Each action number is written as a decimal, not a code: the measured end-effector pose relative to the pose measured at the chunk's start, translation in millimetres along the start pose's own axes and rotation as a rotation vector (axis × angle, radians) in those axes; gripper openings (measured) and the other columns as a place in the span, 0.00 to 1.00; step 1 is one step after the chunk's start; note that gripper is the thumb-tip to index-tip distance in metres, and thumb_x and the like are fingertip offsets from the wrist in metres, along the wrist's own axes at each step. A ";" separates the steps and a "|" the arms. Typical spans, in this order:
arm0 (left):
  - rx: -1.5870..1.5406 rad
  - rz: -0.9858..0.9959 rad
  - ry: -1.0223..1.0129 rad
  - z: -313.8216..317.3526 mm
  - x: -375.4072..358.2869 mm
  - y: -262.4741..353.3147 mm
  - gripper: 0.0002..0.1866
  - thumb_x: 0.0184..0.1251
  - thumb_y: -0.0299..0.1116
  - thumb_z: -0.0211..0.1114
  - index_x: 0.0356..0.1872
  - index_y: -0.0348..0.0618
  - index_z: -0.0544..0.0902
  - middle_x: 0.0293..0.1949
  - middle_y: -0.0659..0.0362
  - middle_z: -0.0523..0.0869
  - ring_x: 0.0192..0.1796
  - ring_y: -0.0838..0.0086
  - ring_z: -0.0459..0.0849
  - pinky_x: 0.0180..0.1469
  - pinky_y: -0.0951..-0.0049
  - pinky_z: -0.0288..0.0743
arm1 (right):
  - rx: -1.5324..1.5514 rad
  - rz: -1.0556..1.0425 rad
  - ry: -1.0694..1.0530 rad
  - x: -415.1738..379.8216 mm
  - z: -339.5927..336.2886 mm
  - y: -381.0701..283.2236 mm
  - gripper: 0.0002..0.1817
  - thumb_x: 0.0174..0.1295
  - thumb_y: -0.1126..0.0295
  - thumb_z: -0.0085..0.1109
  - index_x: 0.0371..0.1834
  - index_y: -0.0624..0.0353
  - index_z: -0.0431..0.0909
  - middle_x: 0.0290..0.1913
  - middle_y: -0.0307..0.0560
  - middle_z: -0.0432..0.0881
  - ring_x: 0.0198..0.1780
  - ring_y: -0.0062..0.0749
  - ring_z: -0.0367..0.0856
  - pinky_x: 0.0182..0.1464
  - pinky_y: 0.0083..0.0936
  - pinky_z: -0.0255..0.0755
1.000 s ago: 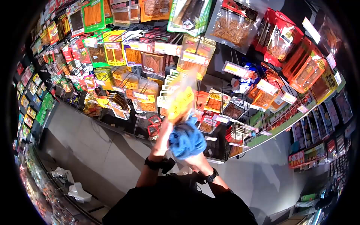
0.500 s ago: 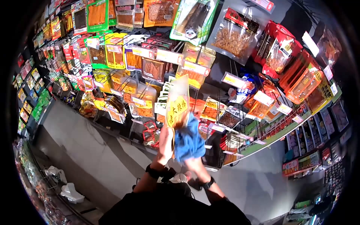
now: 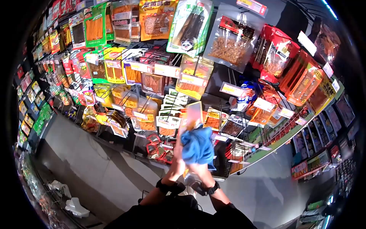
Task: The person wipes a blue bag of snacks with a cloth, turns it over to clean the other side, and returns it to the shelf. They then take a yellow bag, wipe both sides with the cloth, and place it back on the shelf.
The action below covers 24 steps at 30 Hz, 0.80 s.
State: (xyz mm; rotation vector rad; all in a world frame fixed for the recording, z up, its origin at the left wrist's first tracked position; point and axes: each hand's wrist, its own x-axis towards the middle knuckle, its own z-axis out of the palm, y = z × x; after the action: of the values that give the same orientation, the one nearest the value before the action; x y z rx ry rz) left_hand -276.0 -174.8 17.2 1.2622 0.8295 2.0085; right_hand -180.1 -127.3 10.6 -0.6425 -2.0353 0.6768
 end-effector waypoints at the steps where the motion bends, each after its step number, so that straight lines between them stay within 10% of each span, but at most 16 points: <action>1: 0.000 0.009 0.001 -8.4 2.1 -4.4 0.37 0.70 0.51 0.45 0.68 0.32 0.49 0.66 0.49 0.61 0.67 0.68 0.60 0.68 0.69 0.50 | -0.017 -0.026 -0.039 -9.7 1.5 -3.5 0.25 0.54 0.63 0.59 0.56 0.59 0.69 0.57 0.51 0.71 0.59 0.45 0.67 0.62 0.36 0.58; 9: -0.169 -0.214 -0.087 -8.1 -0.7 9.5 0.40 0.59 0.40 0.65 0.67 0.35 0.54 0.58 0.54 0.71 0.59 0.74 0.69 0.63 0.73 0.58 | 0.204 0.065 0.033 -25.6 -5.0 -17.6 0.24 0.53 0.64 0.61 0.53 0.60 0.71 0.54 0.51 0.73 0.56 0.43 0.71 0.60 0.33 0.62; 15: -0.342 -0.396 -0.132 17.9 -15.8 -34.7 0.29 0.68 0.40 0.54 0.65 0.36 0.60 0.59 0.55 0.72 0.61 0.75 0.67 0.64 0.71 0.57 | -0.255 -0.165 0.292 13.0 -33.7 5.1 0.19 0.54 0.70 0.58 0.50 0.60 0.72 0.49 0.50 0.74 0.50 0.44 0.72 0.54 0.33 0.65; 17: -0.303 -0.445 0.058 10.8 -15.9 -46.7 0.12 0.69 0.41 0.50 0.41 0.44 0.74 0.30 0.68 0.74 0.30 0.87 0.71 0.30 0.82 0.63 | -0.389 -0.242 0.370 27.0 -42.2 3.6 0.20 0.51 0.72 0.59 0.50 0.60 0.72 0.48 0.49 0.74 0.49 0.43 0.72 0.54 0.32 0.65; 19: 0.011 -0.480 0.203 9.8 -20.0 -54.8 0.10 0.68 0.41 0.49 0.33 0.48 0.71 0.22 0.72 0.66 0.22 0.90 0.61 0.22 0.82 0.51 | -0.227 -0.106 0.350 15.5 -47.1 11.9 0.22 0.50 0.70 0.61 0.50 0.61 0.72 0.49 0.48 0.74 0.50 0.39 0.72 0.55 0.30 0.64; 21: -0.538 -0.773 0.205 -4.4 -15.1 -44.5 0.18 0.64 0.46 0.51 0.43 0.41 0.74 0.38 0.62 0.78 0.41 0.78 0.75 0.43 0.78 0.69 | -0.090 0.021 0.339 4.1 -51.6 26.6 0.23 0.49 0.69 0.62 0.50 0.62 0.72 0.50 0.47 0.73 0.51 0.36 0.72 0.57 0.27 0.64; 24: -0.527 -0.471 0.349 -18.0 -9.3 -78.8 0.22 0.63 0.44 0.50 0.50 0.37 0.73 0.48 0.58 0.78 0.50 0.70 0.76 0.56 0.69 0.65 | 0.227 0.478 0.322 -47.5 -31.3 110.3 0.26 0.47 0.72 0.65 0.52 0.61 0.69 0.50 0.42 0.71 0.52 0.32 0.69 0.56 0.26 0.63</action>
State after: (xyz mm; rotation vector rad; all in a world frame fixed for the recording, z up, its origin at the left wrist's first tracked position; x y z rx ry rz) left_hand -275.8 -137.0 -54.8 0.3822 0.6134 1.8929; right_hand -109.8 -72.5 -75.8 -1.0422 -1.4904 0.9918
